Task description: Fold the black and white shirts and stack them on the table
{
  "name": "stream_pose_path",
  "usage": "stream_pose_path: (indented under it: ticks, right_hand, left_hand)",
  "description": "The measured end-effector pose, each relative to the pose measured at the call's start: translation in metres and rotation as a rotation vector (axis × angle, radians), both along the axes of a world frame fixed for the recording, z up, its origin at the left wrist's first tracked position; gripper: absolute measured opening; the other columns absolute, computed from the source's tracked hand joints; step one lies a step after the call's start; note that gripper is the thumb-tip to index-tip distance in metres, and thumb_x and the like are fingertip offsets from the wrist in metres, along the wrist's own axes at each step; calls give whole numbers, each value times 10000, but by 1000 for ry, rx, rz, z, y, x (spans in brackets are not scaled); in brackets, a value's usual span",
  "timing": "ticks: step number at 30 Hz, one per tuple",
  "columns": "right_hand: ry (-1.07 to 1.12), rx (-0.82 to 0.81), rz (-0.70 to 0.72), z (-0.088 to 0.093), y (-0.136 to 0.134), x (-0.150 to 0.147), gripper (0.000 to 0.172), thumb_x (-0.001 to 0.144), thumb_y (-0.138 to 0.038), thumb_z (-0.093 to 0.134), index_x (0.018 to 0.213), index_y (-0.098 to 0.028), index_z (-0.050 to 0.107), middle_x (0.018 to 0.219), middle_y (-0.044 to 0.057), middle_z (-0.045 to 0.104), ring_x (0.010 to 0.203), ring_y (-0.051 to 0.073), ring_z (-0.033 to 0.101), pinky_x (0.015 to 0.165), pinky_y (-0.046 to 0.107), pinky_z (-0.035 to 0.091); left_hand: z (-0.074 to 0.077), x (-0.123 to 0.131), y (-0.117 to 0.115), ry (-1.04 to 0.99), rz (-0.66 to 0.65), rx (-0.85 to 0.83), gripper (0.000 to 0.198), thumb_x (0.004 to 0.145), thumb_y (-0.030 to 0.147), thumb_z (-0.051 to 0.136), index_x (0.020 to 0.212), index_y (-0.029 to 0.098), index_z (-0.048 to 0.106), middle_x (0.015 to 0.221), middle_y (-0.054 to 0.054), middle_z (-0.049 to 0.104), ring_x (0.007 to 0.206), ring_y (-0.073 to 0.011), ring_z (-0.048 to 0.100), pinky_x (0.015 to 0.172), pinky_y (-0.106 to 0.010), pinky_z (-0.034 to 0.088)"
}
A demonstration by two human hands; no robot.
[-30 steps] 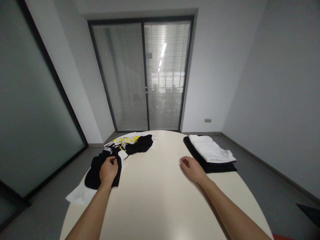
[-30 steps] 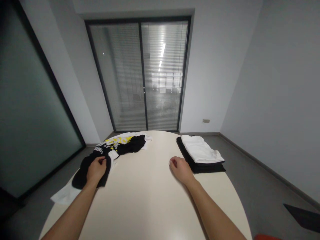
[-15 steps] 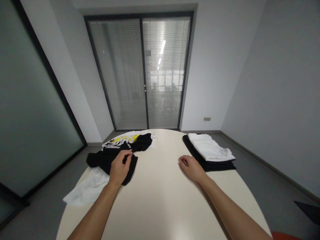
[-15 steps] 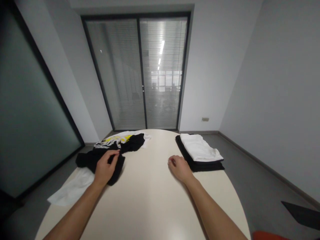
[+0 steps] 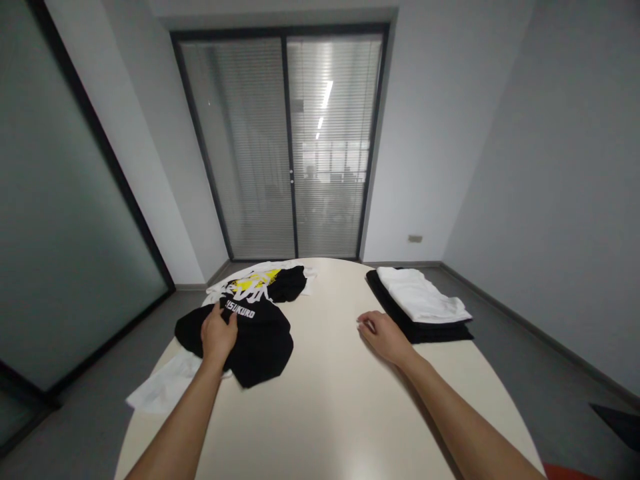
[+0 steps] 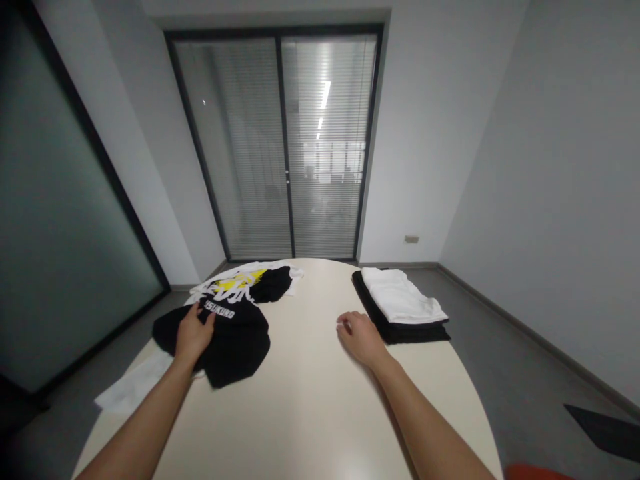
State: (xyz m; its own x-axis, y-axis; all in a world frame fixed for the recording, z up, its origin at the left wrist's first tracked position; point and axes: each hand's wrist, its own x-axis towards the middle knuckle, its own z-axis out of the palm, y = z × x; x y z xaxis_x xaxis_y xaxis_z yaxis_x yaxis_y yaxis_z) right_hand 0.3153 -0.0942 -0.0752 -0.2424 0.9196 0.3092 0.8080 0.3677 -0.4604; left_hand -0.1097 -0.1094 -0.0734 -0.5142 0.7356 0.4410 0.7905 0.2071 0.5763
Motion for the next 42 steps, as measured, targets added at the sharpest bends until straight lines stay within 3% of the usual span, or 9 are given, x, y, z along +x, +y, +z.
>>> stream_pose_path:
  ticks: [7, 10, 15, 23, 29, 32, 35, 39, 42]
  right_hand:
    - [-18, 12, -8, 0, -2, -1, 293, 902, -337, 511, 1047, -175, 708, 1032, 100, 704, 930, 231, 616, 883, 332, 432]
    - [-15, 15, -4, 0, -2, -1, 299, 910, -353, 509, 1047, -172, 704, 1032, 102, 702, 936, 231, 614, 883, 331, 432]
    - [11, 0, -2, 3, -2, -1, 318, 933, -389, 484, 1012, -174, 705, 986, 94, 707, 912, 228, 616, 857, 331, 442]
    - [103, -25, 106, 18, -21, -25, 403, 972, -451, 467, 1202, -191, 671, 1170, 124, 698, 1103, 274, 608, 981, 405, 445]
    - [221, -68, 273, 21, -33, -44, 481, 1000, -477, 425, 1378, -212, 560, 1364, 124, 610, 1266, 258, 547, 1108, 440, 390]
    - [259, -81, 313, 21, -34, -45, 523, 994, -482, 445, 1450, -229, 479, 1472, 106, 519, 1352, 242, 475, 1154, 438, 346]
    - [239, -64, 335, 22, -35, -47, 555, 933, -482, 569, 1427, -234, 505, 1467, 101, 523, 1340, 247, 481, 1149, 424, 345]
    - [149, -63, 280, 22, -34, -50, 292, 878, -388, 632, 1113, -228, 698, 1134, 88, 710, 1078, 250, 623, 973, 370, 459]
    - [135, -120, 145, 21, -29, -47, 190, 874, -333, 570, 970, -226, 694, 904, 49, 726, 866, 215, 651, 792, 305, 477]
  left_hand:
    - [23, 32, -7, -25, -200, 289, 315, 932, 286, 426, 1101, 145, 651, 1190, -133, 648, 1171, -255, 606, 1069, -394, 451]
    - [34, 74, -31, 49, -659, 374, 252, 952, 230, 432, 1029, 185, 668, 1126, -101, 638, 1209, -242, 587, 1059, -383, 458]
    - [46, 136, -77, 234, -1313, -25, 333, 942, 207, 529, 1257, 260, 622, 1260, -58, 632, 1125, -175, 629, 1000, -291, 496]
    - [13, 128, -58, 256, -697, -76, 698, 857, 337, 653, 1488, 169, 406, 1467, -170, 499, 1400, -375, 398, 1141, -574, 341]
    - [22, 136, -68, 265, -1090, -105, 565, 790, 11, 455, 1287, 233, 606, 1314, -75, 643, 1366, -248, 469, 1171, -489, 333]
    - [41, 149, -87, 238, -1335, -100, 488, 734, 44, 524, 1144, 260, 677, 1141, -38, 711, 1318, -247, 514, 1203, -500, 256]
    - [51, 161, -103, 161, -1462, -127, 310, 796, 171, 598, 1075, 250, 706, 1078, -48, 717, 1099, -232, 645, 1084, -423, 424]
    - [54, 164, -105, 128, -1438, -125, 302, 915, 279, 562, 1200, 246, 655, 1165, -61, 681, 1050, -209, 646, 951, -336, 506]
    - [47, 155, -91, 131, -1193, -63, 287, 985, 282, 460, 1200, 232, 643, 1289, -84, 621, 1191, -217, 584, 1054, -370, 455]
